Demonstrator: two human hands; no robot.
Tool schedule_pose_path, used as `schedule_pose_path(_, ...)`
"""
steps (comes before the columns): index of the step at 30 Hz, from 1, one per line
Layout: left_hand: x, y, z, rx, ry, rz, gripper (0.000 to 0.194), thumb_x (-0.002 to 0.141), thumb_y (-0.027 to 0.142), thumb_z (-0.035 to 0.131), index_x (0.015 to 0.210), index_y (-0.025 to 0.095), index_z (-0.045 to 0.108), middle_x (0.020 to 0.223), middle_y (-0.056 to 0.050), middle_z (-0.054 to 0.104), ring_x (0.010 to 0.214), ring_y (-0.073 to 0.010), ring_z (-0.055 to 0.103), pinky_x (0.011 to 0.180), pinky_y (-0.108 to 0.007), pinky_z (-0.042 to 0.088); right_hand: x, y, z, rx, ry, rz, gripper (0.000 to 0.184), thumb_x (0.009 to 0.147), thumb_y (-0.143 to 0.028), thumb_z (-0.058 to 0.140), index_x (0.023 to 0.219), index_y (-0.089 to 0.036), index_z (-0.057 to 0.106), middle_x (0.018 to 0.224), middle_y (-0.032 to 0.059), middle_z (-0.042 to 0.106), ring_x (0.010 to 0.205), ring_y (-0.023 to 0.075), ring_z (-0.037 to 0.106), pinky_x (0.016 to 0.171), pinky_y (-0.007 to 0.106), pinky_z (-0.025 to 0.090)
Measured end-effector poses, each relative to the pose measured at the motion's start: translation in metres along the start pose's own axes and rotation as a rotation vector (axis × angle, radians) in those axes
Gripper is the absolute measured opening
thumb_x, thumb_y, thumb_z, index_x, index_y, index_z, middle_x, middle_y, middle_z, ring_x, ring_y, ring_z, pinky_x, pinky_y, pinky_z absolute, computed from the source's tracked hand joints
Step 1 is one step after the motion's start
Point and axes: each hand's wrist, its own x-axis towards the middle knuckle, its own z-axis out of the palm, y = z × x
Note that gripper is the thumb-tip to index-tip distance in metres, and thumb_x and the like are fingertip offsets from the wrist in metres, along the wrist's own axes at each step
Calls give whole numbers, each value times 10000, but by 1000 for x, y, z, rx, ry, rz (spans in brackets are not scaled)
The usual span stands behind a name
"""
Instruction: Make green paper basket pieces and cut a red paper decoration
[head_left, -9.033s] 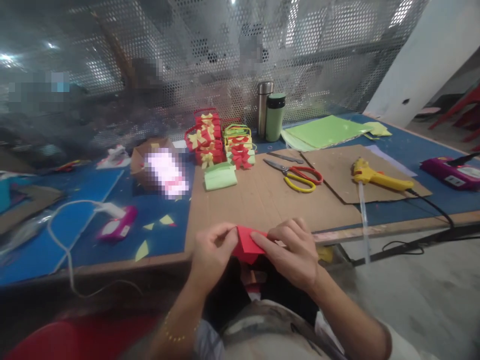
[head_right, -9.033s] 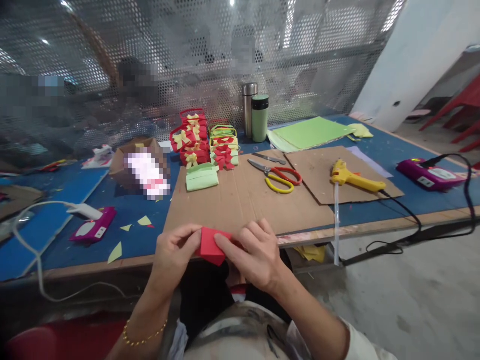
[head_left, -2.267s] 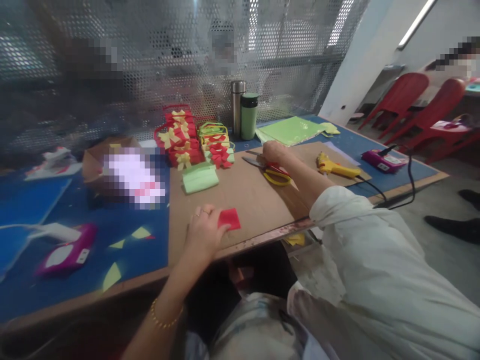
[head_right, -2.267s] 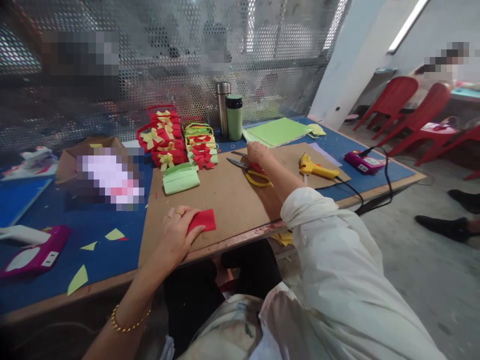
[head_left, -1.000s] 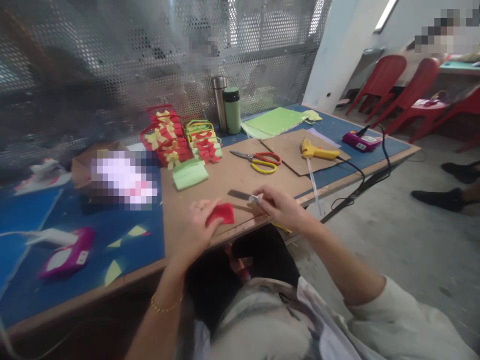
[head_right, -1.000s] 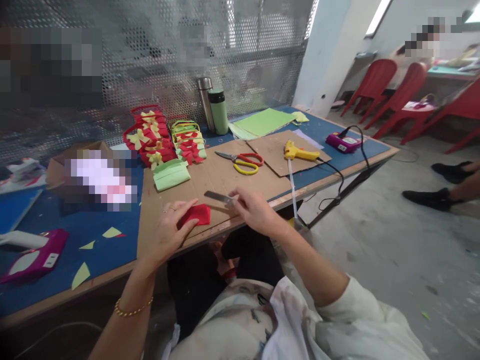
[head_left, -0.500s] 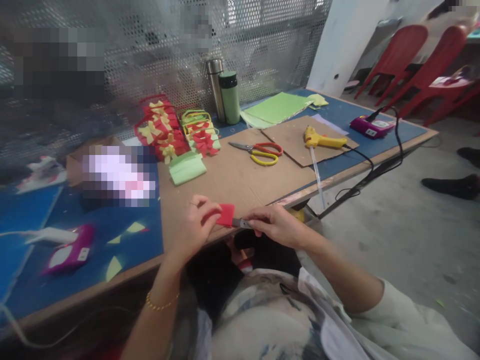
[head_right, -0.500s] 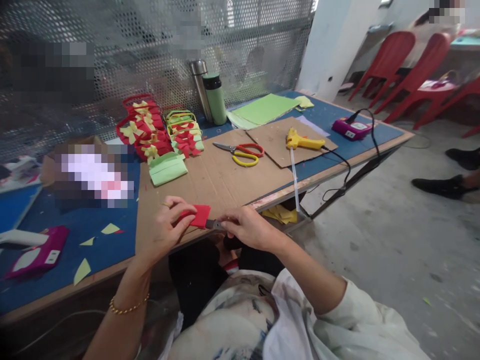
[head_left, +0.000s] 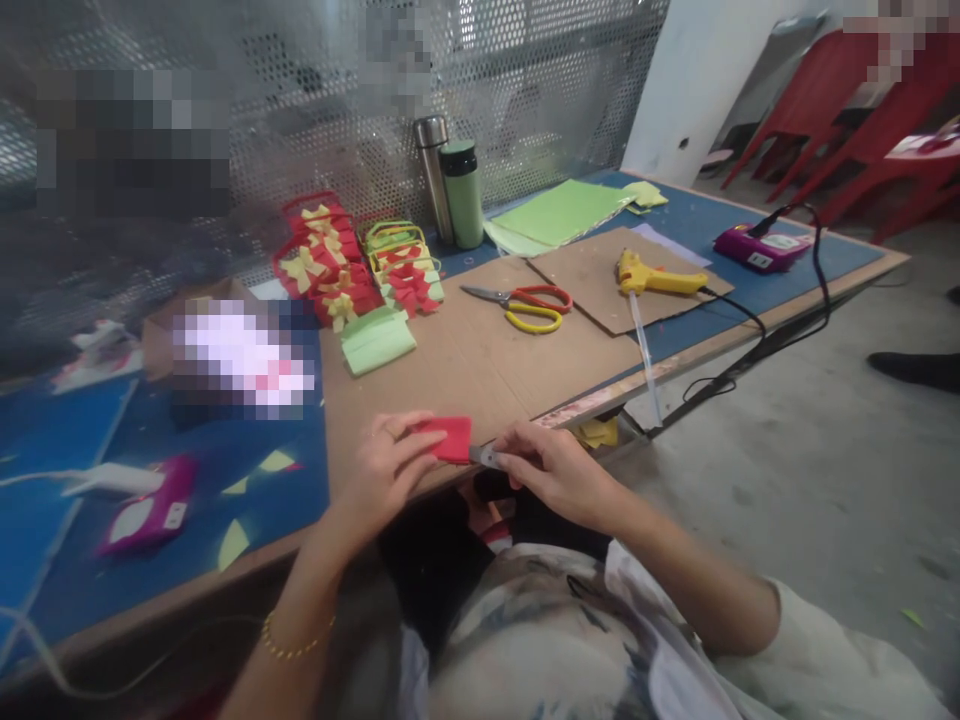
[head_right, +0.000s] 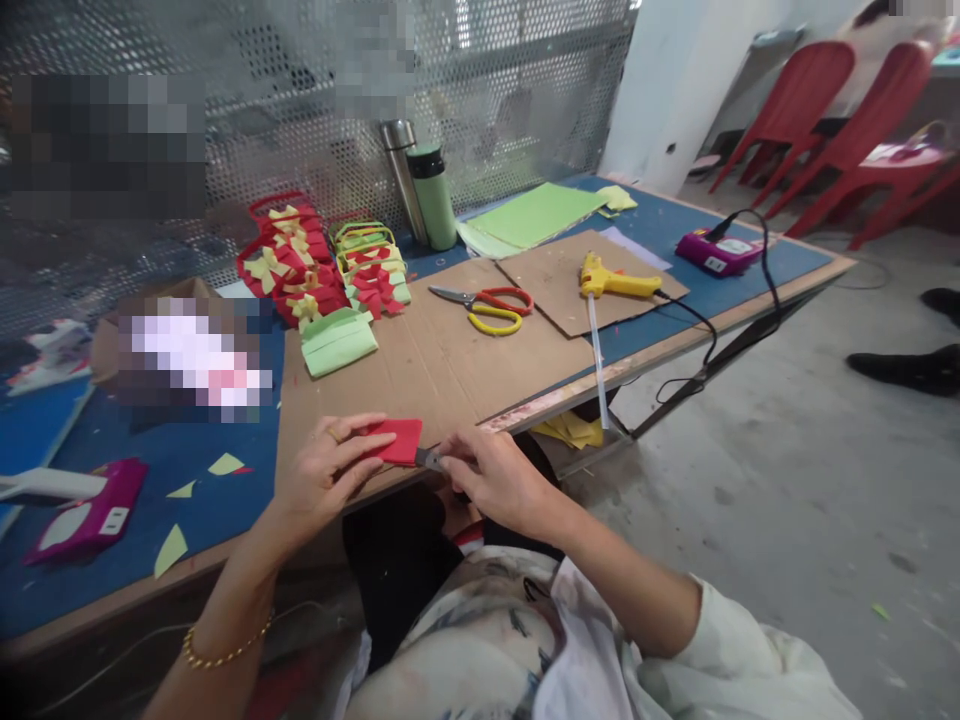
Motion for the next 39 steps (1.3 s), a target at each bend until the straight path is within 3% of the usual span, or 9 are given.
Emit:
schedule_pose_path(4,1,4,5,-35,42,-45,208,1000,227,565,1128,221,728,1215,-93,673,1090,-237,600,946,-428,519,-5,1,-6,-82,30,-38,189,919,-193,576,964,-199,760,738,7,746,627,136,659,601,225,464)
schedule_pose_path(9,5,15,13,-17,94,-118,200,988,244,586,1135,214,718,1161,-92,649,1067,-236,604,949,-435,527,-4,1,-22,-269,54,-73,245,936,-216,594,1086,-225,787,981,55,814,878,211,747,761,292,522)
schedule_pose_path(13,10,21,22,23,148,-168,212,986,264,587,1144,200,715,1158,-107,629,1061,-249,592,945,-456,532,2,3,-31,-322,60,-73,276,956,-205,575,1132,-244,784,1042,49,816,909,218,761,786,302,536)
schedule_pose_path(17,11,18,19,9,91,-150,243,1011,278,543,1162,204,719,1177,-104,635,1053,-241,589,935,-442,530,8,3,-34,-341,50,-65,278,951,-180,575,1114,-254,787,1073,36,813,947,212,758,819,295,534)
schedule_pose_path(26,9,12,10,-63,39,-112,246,1023,200,497,1106,241,725,1203,-79,692,1065,-222,604,935,-433,520,12,1,-39,-248,-93,-37,242,949,-228,582,1065,-228,794,944,26,814,819,170,731,752,260,507)
schedule_pose_path(30,8,12,9,-77,25,-110,244,1027,202,496,1111,241,723,1212,-76,695,1081,-224,602,948,-438,514,4,7,-30,-207,-35,-60,244,937,-214,586,1061,-226,796,941,38,811,833,183,728,763,277,510)
schedule_pose_path(39,10,9,6,-29,-36,-79,326,1041,200,458,1197,273,734,1228,-75,663,1035,-210,557,909,-384,505,-7,7,-18,35,43,-25,254,896,-193,592,1019,-224,812,869,21,785,673,131,667,619,229,499)
